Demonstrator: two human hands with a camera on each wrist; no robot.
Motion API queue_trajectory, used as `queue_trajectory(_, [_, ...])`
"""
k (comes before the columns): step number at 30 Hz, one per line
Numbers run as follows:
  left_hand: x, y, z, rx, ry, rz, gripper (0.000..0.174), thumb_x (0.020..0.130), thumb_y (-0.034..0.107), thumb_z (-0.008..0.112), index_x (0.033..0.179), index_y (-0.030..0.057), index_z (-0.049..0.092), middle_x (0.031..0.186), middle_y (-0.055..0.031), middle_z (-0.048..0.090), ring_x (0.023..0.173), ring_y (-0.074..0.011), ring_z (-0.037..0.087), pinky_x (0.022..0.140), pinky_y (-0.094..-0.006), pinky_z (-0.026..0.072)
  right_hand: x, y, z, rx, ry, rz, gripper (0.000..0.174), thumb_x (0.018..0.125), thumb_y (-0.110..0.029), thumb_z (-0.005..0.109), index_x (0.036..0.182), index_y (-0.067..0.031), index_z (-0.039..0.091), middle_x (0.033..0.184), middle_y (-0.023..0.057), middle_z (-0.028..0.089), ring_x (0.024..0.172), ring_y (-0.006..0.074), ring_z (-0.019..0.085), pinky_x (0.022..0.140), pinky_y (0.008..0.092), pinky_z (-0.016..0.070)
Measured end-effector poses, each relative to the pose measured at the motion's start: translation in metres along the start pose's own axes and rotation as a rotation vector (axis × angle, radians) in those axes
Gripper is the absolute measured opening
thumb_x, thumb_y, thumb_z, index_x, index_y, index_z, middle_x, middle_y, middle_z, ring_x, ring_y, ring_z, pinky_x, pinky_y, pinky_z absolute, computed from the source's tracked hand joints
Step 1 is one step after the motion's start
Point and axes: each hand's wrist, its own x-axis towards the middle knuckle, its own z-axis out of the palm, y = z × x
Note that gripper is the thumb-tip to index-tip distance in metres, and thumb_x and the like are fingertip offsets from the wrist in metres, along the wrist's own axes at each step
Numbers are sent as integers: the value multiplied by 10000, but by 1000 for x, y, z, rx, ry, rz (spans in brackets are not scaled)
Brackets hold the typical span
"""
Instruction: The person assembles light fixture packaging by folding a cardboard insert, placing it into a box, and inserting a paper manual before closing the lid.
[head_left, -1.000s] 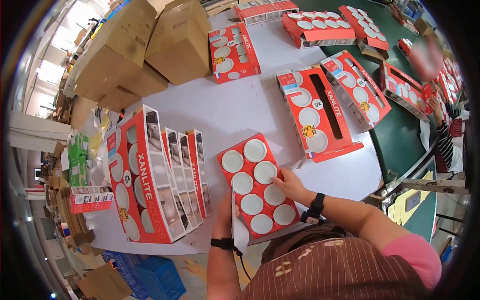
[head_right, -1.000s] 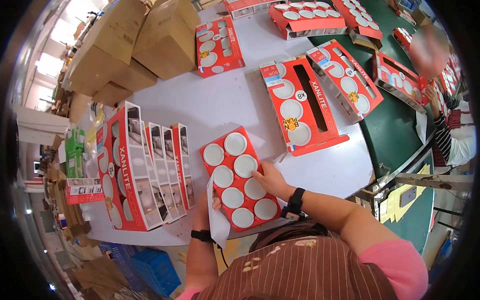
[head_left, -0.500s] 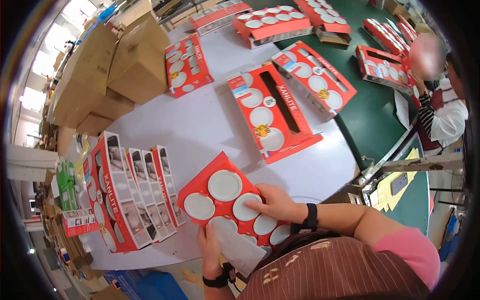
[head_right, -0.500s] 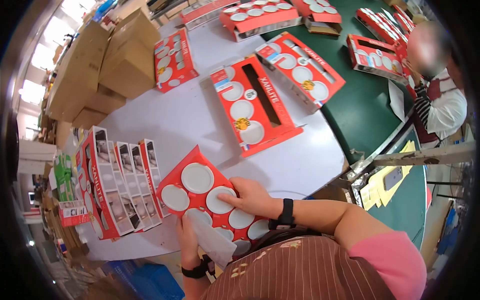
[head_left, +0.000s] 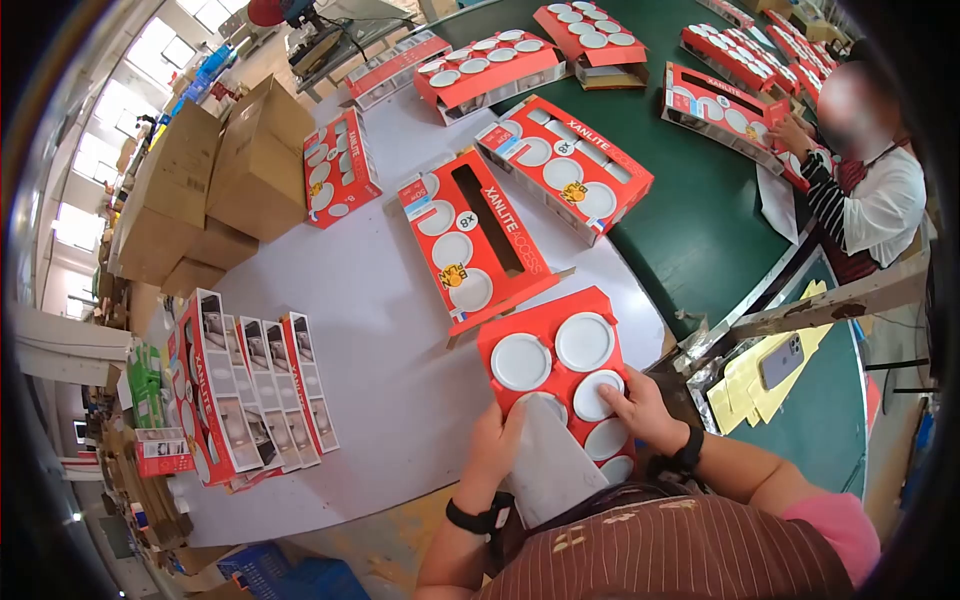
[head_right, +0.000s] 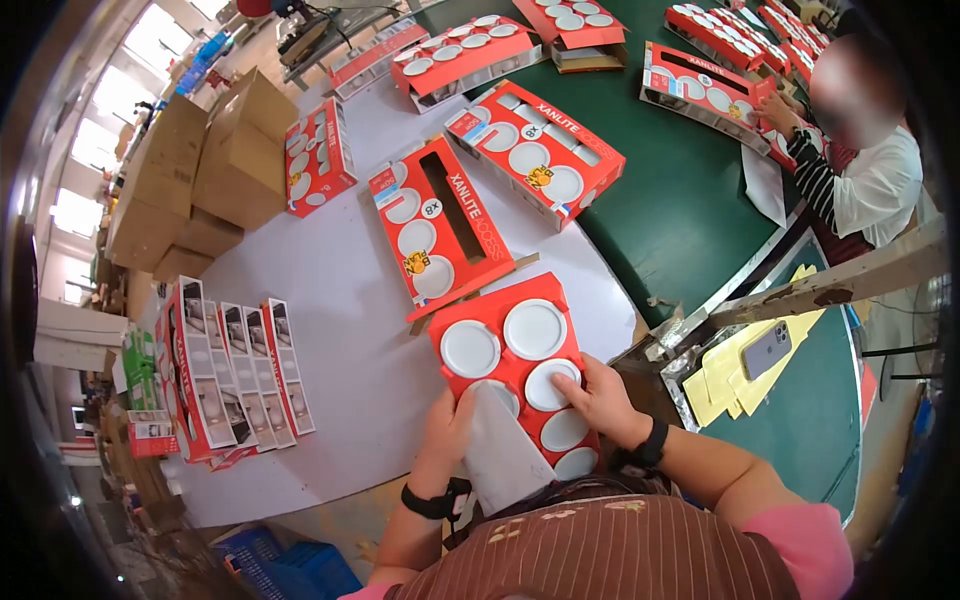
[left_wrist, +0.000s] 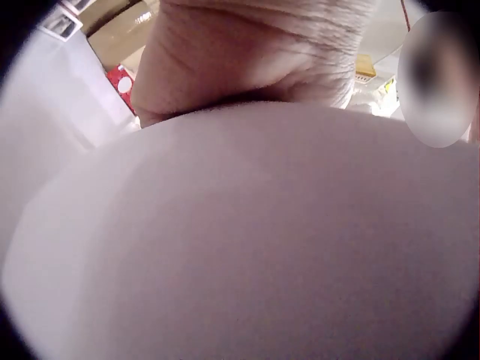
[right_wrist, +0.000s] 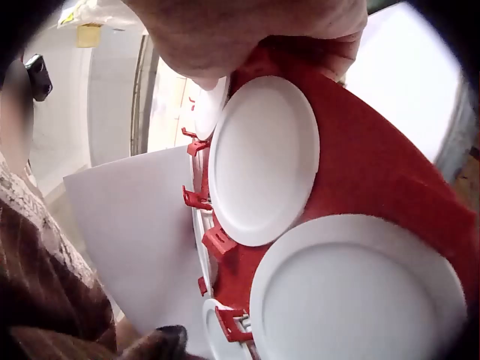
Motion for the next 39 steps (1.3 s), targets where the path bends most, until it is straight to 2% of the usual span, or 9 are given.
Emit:
queue_trajectory(3, [7,4,5,111,-82,-136,484,971,414,515,954,-67,557,839,-270,590,786,-309,594,758,-416,462,10,7,-3,-78,-65,162,412,907,-376,622,1040,15,619,874,188,679,797,283,667,717,361,512])
queue_trajectory(9, [27,-46,8,-46,-20,-281,590,977,466,461,1035,-113,558,1030,-282,617,970,-336,590,874,-407,445,41,26,17,-142,-123,172,518,903,-481,560,982,25,636,878,222,671,835,373,652,748,429,496])
queue_trajectory(17, [58,-27,-25,192,-101,-261,504,955,434,502,985,-65,565,926,-273,624,849,-361,598,772,-407,464,90,19,34,-279,-257,298,611,900,-585,513,990,4,648,901,202,682,853,346,656,762,437,496])
queue_trajectory(18, [60,-34,-24,157,-76,-225,406,972,356,511,950,-44,579,798,-102,587,772,-154,528,733,-322,451,94,19,33,-296,-238,317,610,901,-585,512,994,2,648,908,204,681,855,348,656,765,438,496])
queue_trajectory(21, [65,-37,-27,52,-87,-191,412,968,360,501,1075,-28,588,948,-197,654,871,-250,616,790,-360,467,107,17,33,-333,-218,334,617,905,-585,504,1000,8,648,923,212,678,861,351,656,769,441,495])
queue_trajectory(28, [81,-56,-37,-115,16,-99,404,969,329,506,1168,-15,582,1001,-178,658,929,-220,620,838,-339,465,130,6,46,-380,-198,335,631,915,-585,488,972,23,646,916,222,676,859,350,655,768,442,494])
queue_trajectory(30, [86,-33,-48,10,-73,-178,370,975,277,506,1175,-19,603,974,-96,662,912,-132,585,844,-288,462,137,0,51,-371,-193,351,628,916,-584,486,973,20,648,918,221,677,857,352,655,768,442,494])
queue_trajectory(33, [91,-43,-52,7,-86,-181,399,969,333,504,1156,-11,583,939,-180,650,882,-233,618,810,-346,463,149,-11,54,-453,-207,317,615,917,-576,486,971,13,654,926,216,678,864,357,650,770,442,492])
queue_trajectory(39, [107,-40,-59,-44,-85,-98,391,971,327,505,1132,-19,590,911,-163,651,857,-223,610,790,-345,459,170,-14,59,-528,-231,303,597,933,-550,465,947,13,661,940,219,674,897,372,638,800,445,484])
